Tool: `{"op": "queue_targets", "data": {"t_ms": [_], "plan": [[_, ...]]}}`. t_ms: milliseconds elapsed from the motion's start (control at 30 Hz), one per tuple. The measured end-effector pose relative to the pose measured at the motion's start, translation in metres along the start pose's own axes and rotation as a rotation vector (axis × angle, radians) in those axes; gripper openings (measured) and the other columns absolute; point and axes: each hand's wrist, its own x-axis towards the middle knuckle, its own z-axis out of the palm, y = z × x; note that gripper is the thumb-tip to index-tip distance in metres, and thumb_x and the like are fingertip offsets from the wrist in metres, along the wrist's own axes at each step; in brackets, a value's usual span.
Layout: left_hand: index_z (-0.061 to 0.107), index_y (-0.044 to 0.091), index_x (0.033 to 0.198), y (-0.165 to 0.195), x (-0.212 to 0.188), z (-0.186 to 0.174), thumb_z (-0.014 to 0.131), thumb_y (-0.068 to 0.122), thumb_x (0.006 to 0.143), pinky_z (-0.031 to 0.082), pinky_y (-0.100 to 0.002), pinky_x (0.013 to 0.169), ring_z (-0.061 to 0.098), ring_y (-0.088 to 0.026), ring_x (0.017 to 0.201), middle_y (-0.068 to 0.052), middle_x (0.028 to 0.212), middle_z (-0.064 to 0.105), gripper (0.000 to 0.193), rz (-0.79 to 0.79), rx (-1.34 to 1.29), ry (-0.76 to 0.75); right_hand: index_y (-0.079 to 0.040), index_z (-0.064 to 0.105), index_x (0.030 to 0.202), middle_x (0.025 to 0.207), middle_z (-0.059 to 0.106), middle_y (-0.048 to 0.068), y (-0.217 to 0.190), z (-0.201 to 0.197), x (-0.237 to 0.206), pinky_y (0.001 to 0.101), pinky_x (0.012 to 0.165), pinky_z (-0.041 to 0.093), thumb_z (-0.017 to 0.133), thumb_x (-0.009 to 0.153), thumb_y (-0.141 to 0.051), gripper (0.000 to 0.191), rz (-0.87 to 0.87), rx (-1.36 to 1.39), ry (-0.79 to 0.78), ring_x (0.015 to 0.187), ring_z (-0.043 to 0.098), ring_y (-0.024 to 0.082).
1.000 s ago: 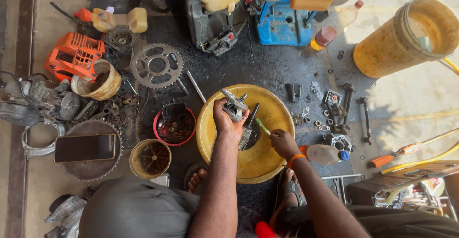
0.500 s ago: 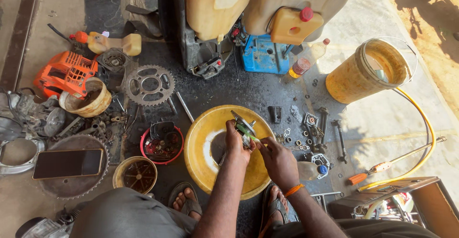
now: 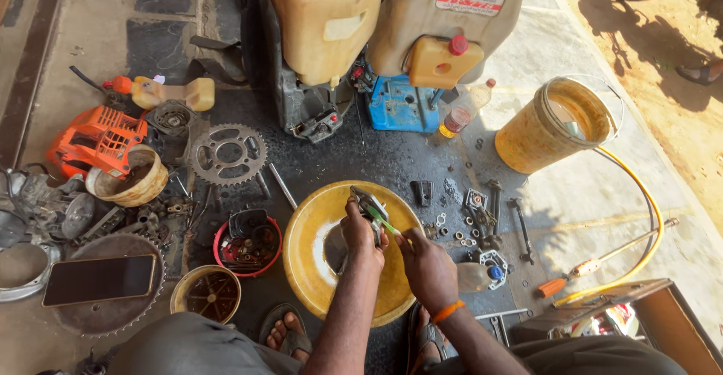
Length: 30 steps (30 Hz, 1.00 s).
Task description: The person sits on the ground at a roadside workshop and scrubs a small engine cylinder head with a toothbrush over a yellow basin, working the brush over different surfaces of the part. They briefly reach toward a bucket, continue scrubbing, then wipe their hands and set the part and brush in the basin.
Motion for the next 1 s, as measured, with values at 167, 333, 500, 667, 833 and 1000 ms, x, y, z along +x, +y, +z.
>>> {"op": "queue_targets", "data": {"t_ms": [167, 333, 500, 667, 833, 1000], "plan": [[0.062, 0.016, 0.102, -0.003, 0.027, -0.02, 0.054, 0.056, 0.09, 0.041, -0.037, 0.059, 0.055, -0.016, 0.068, -0.002, 0.084, 0.064, 0.042, -0.013, -0.186, -0.059, -0.005, 0.071, 0.102, 0.067, 0.062, 0.012, 0.014, 0.011, 0.002, 0.0402, 0.056, 0.045, 0.061, 0.099, -0.041, 0.038, 0.139, 0.35, -0.316, 0.056, 0.058, 0.024], [0.064, 0.014, 0.095, -0.011, 0.052, -0.021, 0.059, 0.044, 0.092, 0.049, -0.039, 0.064, 0.06, -0.023, 0.072, -0.006, 0.085, 0.065, 0.031, 0.026, -0.341, -0.562, -0.001, 0.069, 0.105, 0.064, 0.045, -0.002, 0.022, 0.003, 0.007, 0.0324, 0.049, 0.031, 0.06, 0.103, -0.04, 0.04, 0.372, 0.755, -0.604, 0.053, 0.038, 0.01], [0.066, 0.016, 0.097, -0.007, 0.045, -0.021, 0.049, 0.046, 0.092, 0.05, -0.039, 0.062, 0.063, -0.021, 0.075, -0.004, 0.088, 0.069, 0.035, 0.008, -0.377, -0.569, -0.005, 0.075, 0.106, 0.061, 0.053, 0.003, 0.014, -0.015, 0.005, 0.0318, 0.053, 0.039, 0.06, 0.099, -0.043, 0.041, 0.156, 0.296, -0.431, 0.055, 0.045, 0.01], [0.069, 0.02, 0.092, -0.014, 0.029, -0.016, 0.041, 0.063, 0.086, 0.04, -0.036, 0.036, 0.064, -0.026, 0.06, -0.004, 0.077, 0.068, 0.052, -0.012, -0.133, -0.698, -0.005, 0.073, 0.109, 0.067, 0.061, 0.01, 0.004, -0.014, -0.004, 0.0377, 0.058, 0.046, 0.059, 0.099, -0.04, 0.039, 0.045, 0.301, -0.362, 0.058, 0.055, 0.018], [0.066, 0.017, 0.108, -0.011, 0.032, -0.014, 0.042, 0.056, 0.096, 0.051, -0.041, 0.062, 0.063, -0.021, 0.083, -0.005, 0.097, 0.067, 0.047, -0.044, -0.338, -0.568, -0.005, 0.074, 0.105, 0.08, 0.074, 0.016, 0.009, -0.014, -0.013, 0.0424, 0.068, 0.054, 0.061, 0.096, -0.039, 0.038, 0.008, 0.214, -0.299, 0.073, 0.074, 0.029], [0.066, 0.017, 0.108, -0.012, 0.037, -0.011, 0.039, 0.058, 0.096, 0.051, -0.041, 0.062, 0.065, -0.022, 0.084, -0.006, 0.099, 0.068, 0.05, -0.081, -0.323, -0.55, -0.004, 0.072, 0.1, 0.075, 0.07, 0.02, 0.012, -0.013, -0.015, 0.0445, 0.065, 0.053, 0.058, 0.099, -0.039, 0.038, 0.043, 0.217, -0.324, 0.069, 0.07, 0.037]]}}
